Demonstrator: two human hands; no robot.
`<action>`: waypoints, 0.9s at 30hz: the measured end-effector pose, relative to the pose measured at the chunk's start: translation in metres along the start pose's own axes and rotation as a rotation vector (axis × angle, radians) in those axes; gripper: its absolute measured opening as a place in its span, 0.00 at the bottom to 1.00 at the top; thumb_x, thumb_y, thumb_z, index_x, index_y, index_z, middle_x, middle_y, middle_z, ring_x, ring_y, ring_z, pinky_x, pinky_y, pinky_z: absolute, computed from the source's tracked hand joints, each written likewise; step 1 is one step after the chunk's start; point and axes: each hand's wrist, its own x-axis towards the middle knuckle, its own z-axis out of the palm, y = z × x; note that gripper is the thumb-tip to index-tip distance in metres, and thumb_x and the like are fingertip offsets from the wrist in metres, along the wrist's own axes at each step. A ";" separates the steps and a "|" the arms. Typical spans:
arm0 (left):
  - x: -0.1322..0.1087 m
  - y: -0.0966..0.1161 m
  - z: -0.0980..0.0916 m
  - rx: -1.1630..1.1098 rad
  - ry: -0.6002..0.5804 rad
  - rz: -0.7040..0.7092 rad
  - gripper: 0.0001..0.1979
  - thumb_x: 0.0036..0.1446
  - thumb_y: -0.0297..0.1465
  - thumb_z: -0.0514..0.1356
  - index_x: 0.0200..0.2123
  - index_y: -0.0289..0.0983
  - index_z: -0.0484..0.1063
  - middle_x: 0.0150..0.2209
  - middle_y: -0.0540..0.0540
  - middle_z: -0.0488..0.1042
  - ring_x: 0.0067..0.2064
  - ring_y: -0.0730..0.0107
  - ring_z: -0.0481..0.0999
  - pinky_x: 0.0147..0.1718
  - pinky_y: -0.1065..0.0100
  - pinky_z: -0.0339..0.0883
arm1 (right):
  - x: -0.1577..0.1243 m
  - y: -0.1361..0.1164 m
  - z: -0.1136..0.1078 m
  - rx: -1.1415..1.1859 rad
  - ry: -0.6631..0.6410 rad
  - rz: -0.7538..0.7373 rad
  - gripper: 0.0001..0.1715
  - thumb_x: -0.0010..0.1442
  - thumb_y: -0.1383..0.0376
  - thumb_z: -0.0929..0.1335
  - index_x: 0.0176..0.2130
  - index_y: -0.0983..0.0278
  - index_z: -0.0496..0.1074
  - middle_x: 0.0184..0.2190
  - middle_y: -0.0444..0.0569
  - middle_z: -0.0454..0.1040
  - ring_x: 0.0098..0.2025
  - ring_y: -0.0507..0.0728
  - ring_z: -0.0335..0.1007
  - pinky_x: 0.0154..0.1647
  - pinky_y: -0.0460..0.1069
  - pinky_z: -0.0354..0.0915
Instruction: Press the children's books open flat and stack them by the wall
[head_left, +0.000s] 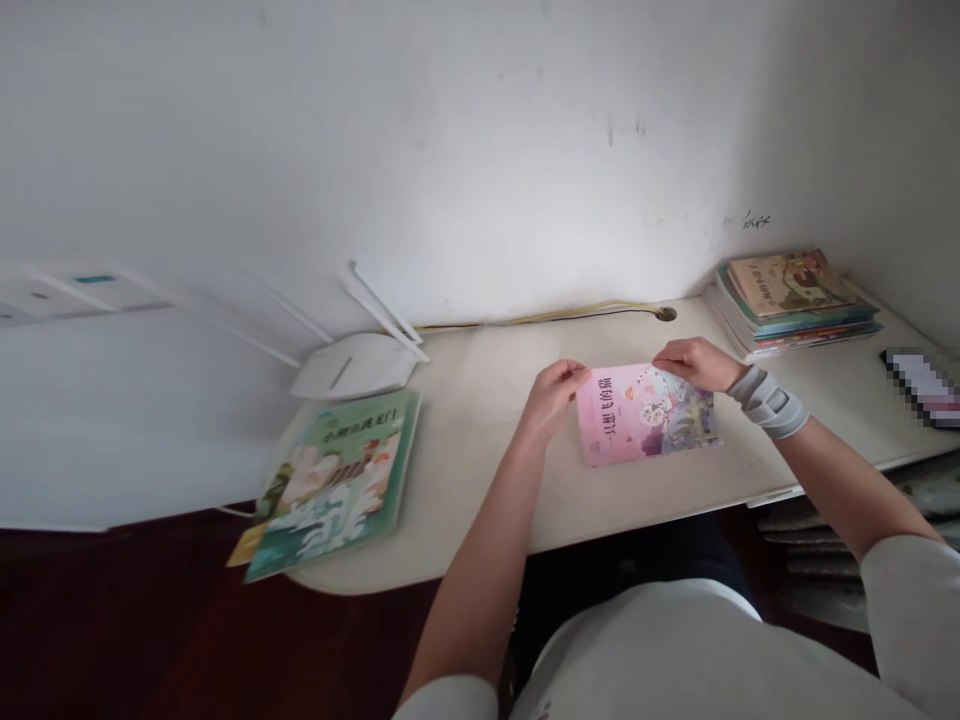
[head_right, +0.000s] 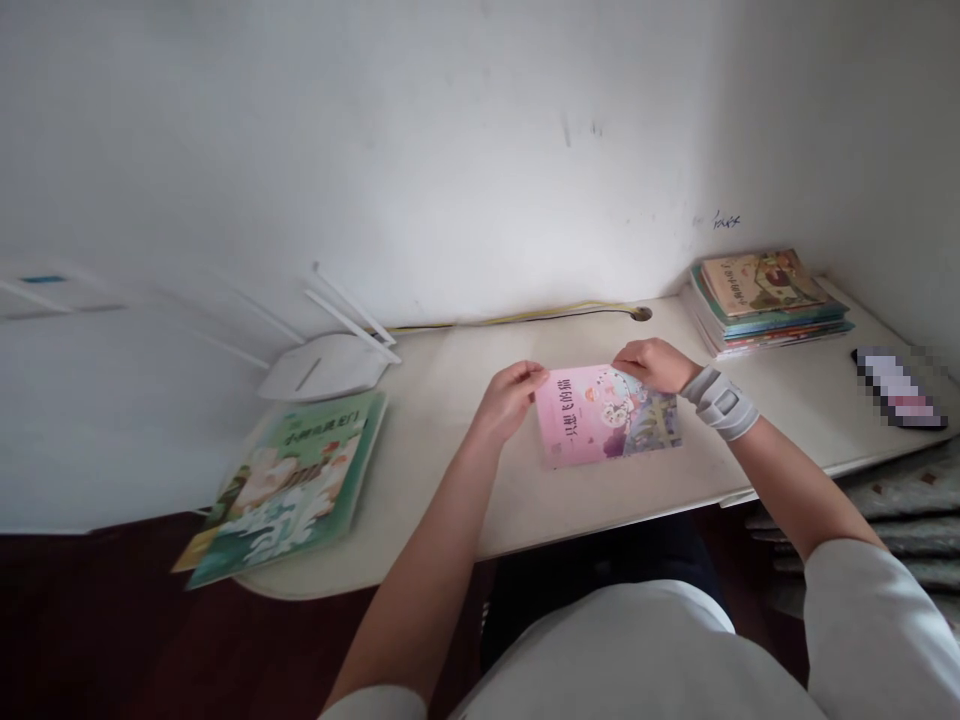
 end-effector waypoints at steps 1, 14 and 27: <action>0.002 -0.001 0.002 0.073 0.013 -0.035 0.12 0.49 0.38 0.58 0.31 0.35 0.69 0.29 0.47 0.72 0.31 0.69 0.72 0.31 0.68 0.65 | -0.002 0.006 -0.002 0.012 -0.005 0.055 0.18 0.62 0.60 0.60 0.33 0.66 0.75 0.29 0.49 0.75 0.32 0.53 0.69 0.35 0.46 0.61; 0.021 -0.011 0.015 0.730 0.071 -0.181 0.04 0.48 0.30 0.59 0.29 0.35 0.69 0.48 0.34 0.69 0.51 0.47 0.69 0.48 0.53 0.59 | -0.021 0.040 0.039 -0.442 -0.119 0.810 0.19 0.63 0.61 0.58 0.46 0.67 0.70 0.40 0.62 0.76 0.42 0.63 0.73 0.39 0.54 0.64; 0.007 -0.014 0.007 0.192 0.012 -0.317 0.15 0.50 0.41 0.60 0.35 0.37 0.65 0.32 0.42 0.75 0.34 0.64 0.76 0.30 0.66 0.67 | -0.027 0.023 0.062 -0.622 -0.020 0.774 0.19 0.61 0.70 0.55 0.47 0.63 0.69 0.36 0.63 0.76 0.37 0.64 0.75 0.33 0.54 0.65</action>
